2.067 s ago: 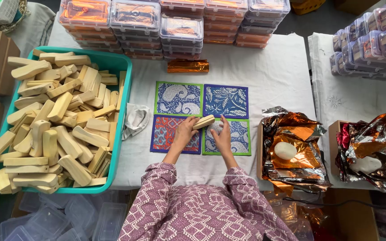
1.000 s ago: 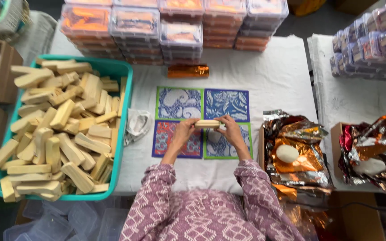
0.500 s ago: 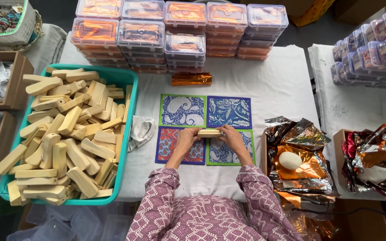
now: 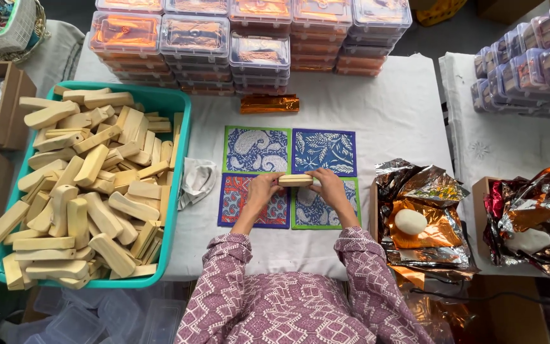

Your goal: The person wraps a bar of soap in a sheet of gold foil, folds the edges, and places it into a clear plastic container. They then wipe the container with a white cloth and stack it with other containers. The person repeats the process by picking up another bar of soap and wrapping it in foil.

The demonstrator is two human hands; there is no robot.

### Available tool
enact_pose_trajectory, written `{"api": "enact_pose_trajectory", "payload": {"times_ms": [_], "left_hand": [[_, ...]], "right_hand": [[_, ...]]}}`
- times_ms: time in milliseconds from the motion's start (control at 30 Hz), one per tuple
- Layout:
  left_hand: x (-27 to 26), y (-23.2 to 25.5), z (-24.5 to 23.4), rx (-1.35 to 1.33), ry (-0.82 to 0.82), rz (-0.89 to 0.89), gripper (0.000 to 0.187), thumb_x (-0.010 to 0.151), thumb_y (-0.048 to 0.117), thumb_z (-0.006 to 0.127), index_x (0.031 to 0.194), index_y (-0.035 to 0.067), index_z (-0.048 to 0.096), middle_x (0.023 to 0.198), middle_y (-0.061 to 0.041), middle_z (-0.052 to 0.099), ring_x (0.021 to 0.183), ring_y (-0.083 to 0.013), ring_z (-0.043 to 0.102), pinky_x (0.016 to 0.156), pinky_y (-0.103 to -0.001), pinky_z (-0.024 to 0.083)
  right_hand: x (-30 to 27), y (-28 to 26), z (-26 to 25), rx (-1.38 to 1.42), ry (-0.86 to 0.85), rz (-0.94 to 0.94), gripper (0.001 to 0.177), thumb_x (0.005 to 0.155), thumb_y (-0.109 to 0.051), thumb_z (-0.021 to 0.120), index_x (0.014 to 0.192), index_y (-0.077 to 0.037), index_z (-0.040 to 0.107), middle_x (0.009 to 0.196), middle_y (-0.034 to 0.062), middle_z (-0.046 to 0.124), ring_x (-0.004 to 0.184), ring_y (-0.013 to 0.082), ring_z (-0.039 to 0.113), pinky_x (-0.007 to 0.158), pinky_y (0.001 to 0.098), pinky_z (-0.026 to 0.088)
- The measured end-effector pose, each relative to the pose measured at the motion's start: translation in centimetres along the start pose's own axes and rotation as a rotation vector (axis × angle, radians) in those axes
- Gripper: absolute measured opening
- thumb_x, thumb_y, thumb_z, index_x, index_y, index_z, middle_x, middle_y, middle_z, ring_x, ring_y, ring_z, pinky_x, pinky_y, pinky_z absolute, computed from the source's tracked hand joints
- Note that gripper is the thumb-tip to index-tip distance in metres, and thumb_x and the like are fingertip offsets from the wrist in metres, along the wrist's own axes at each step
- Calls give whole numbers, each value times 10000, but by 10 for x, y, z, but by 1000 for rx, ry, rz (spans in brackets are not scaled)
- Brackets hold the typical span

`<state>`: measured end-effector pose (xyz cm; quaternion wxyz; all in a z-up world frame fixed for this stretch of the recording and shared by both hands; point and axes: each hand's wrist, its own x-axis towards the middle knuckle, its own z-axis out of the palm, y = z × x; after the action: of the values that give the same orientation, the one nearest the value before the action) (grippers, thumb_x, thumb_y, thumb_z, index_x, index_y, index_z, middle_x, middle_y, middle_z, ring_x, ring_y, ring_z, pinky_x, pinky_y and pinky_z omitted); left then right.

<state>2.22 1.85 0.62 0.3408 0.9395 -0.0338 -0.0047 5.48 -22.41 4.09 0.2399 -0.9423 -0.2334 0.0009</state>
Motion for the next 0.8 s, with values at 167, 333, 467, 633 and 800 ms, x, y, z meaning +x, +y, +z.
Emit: {"api": "enact_pose_trajectory", "payload": {"times_ms": [167,333,467,633,800], "left_hand": [[-8,3,-2,22,100,70,449,760,243,836,1200,282,754,1044,3,784,943,-247,704,760,-405,569],[-11,-16,16,-84,27,-16,490,735,270,863,1214,280,758,985,-28,769,908,-256,694,789,-412,566],[-16,-20,16,-34,145,171,732,702,293,855,1388,207,616,1235,-61,702,1055,-296,680,863,-411,571],[-34,20,-12,-130,121,-35,971,693,351,865,1523,179,390,1510,-118,445,1029,-284,678,797,-422,584],[-56,21,16,-359,330,-143,568,929,263,754,1437,122,541,1472,-112,491,999,-173,710,772,-332,626]], "right_hand": [[-3,12,16,8,28,-30,453,761,-202,825,1202,-192,721,1080,22,681,989,253,637,860,399,540],[-10,23,34,-17,-53,-10,484,765,-228,834,1234,-196,718,1081,25,672,1015,253,636,878,397,548],[-14,-1,10,14,-53,31,654,767,-282,848,1367,-161,618,1202,103,644,1099,300,619,893,416,542],[-42,4,-27,176,368,206,817,785,-265,894,1473,-55,505,1411,190,569,1257,338,568,989,464,498],[-91,87,-52,286,1265,1071,813,963,-600,612,1563,-137,318,1553,190,385,1214,295,541,876,401,619]]}}
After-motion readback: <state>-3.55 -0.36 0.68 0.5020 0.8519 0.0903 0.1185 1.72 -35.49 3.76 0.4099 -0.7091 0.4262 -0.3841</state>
